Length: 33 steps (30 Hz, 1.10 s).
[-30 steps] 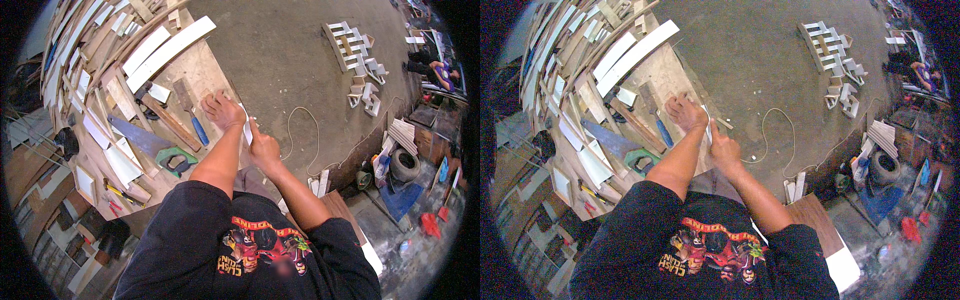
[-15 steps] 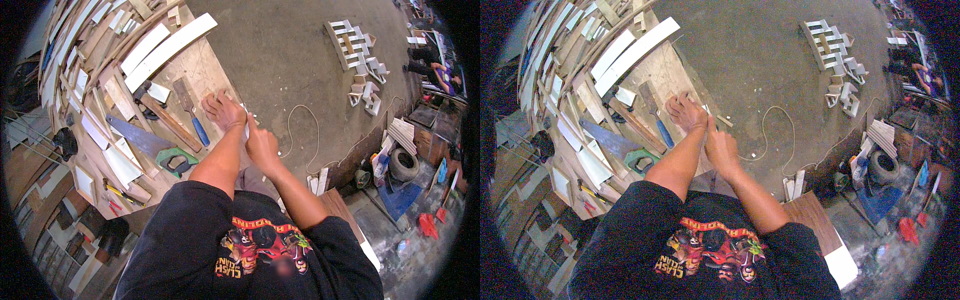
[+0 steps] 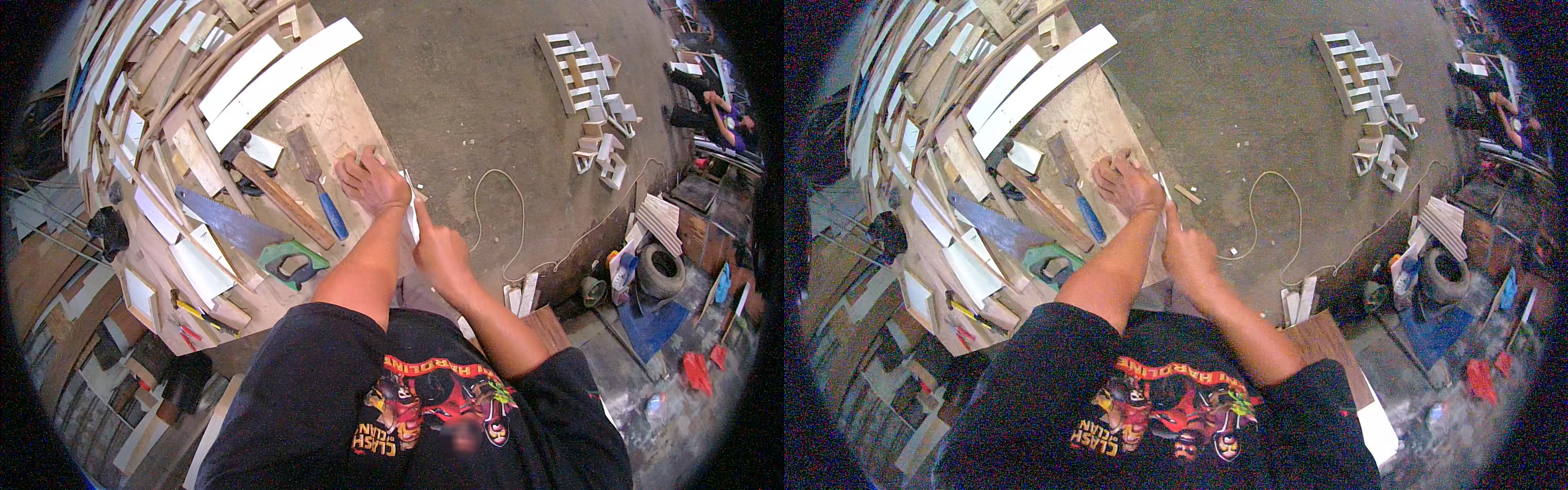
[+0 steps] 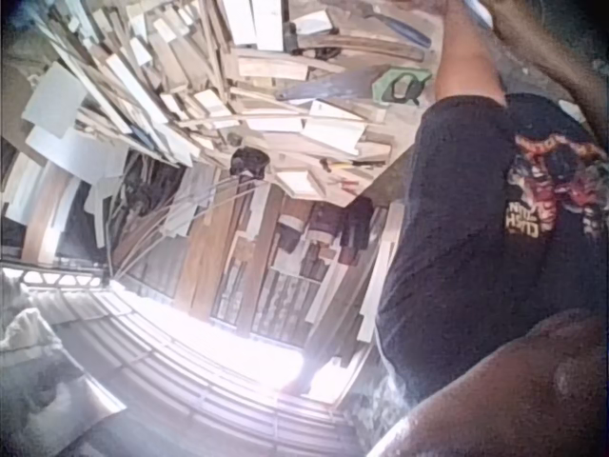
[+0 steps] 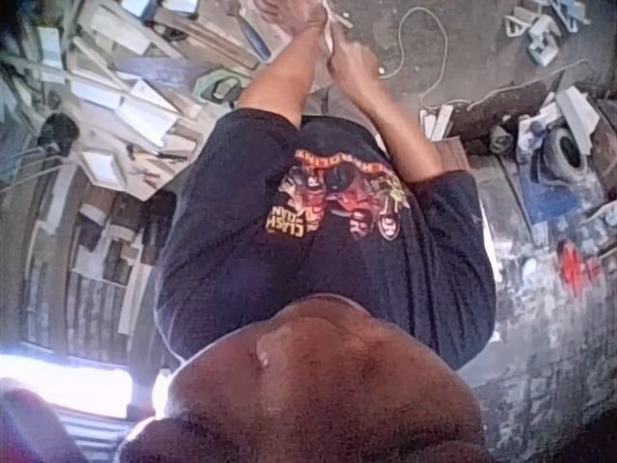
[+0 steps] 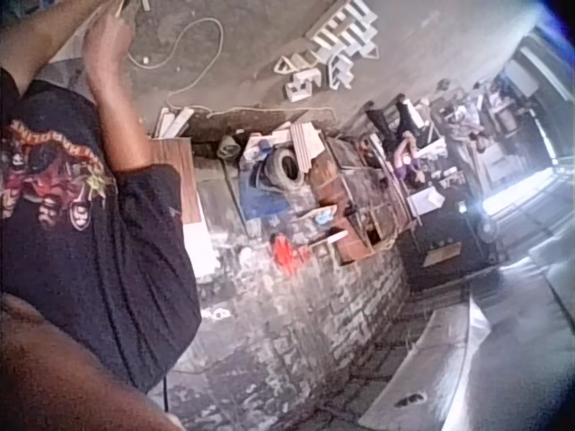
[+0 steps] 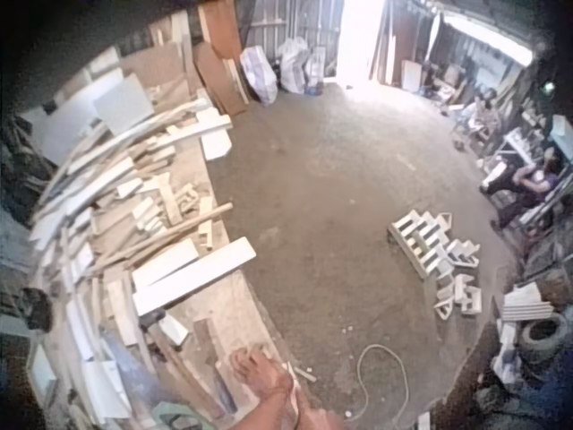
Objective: The person marks a small piece of wood with a pencil and then cuts it using a handsaw on a workbench.
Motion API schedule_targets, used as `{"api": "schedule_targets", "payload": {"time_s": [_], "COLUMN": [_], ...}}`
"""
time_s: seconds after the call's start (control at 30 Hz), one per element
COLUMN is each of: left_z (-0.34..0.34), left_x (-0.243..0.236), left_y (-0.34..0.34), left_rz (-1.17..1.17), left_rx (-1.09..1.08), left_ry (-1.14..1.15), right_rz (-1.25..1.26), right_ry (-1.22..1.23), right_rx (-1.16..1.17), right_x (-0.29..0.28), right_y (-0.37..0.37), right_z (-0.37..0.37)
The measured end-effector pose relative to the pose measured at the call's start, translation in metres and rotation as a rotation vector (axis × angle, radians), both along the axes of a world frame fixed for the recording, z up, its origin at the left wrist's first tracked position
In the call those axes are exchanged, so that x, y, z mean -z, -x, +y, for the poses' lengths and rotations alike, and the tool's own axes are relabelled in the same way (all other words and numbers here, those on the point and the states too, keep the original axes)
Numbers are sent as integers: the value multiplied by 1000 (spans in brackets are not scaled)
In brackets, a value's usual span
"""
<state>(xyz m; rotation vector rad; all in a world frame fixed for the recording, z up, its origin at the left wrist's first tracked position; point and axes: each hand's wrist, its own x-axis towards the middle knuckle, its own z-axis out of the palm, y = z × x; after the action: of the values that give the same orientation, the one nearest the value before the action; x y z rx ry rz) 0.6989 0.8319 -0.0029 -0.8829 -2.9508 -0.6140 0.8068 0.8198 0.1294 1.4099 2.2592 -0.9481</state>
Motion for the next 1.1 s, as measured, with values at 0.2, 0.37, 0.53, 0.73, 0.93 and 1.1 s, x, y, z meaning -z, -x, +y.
{"api": "schedule_targets", "payload": {"time_s": [0.2, 0.37, 0.53, 0.73, 0.93, 1.1], "left_z": [1, 1, 1, -2, 0, -1], "left_x": [4, -7, 3, -4, -4, -4], "left_y": [-1, -1, 0, 1, -1, -2], "left_rz": [-15, -72, -39, -16, -77, -67], "left_rx": [-4, -6, 4, 17, 32, 11], "left_ry": [18, 22, 29, 25, 3, 12], "right_rz": [58, -14, -2, -51, 27, -62], "right_ry": [-40, 71, 28, 75, -8, 63], "right_rx": [28, -17, 4, 1, 20, -71], "right_x": [8, -20, 5, -19, 16, -11], "right_y": [7, -9, 11, -7, -1, -7], "right_z": [8, -4, 3, -4, 9, 3]}}
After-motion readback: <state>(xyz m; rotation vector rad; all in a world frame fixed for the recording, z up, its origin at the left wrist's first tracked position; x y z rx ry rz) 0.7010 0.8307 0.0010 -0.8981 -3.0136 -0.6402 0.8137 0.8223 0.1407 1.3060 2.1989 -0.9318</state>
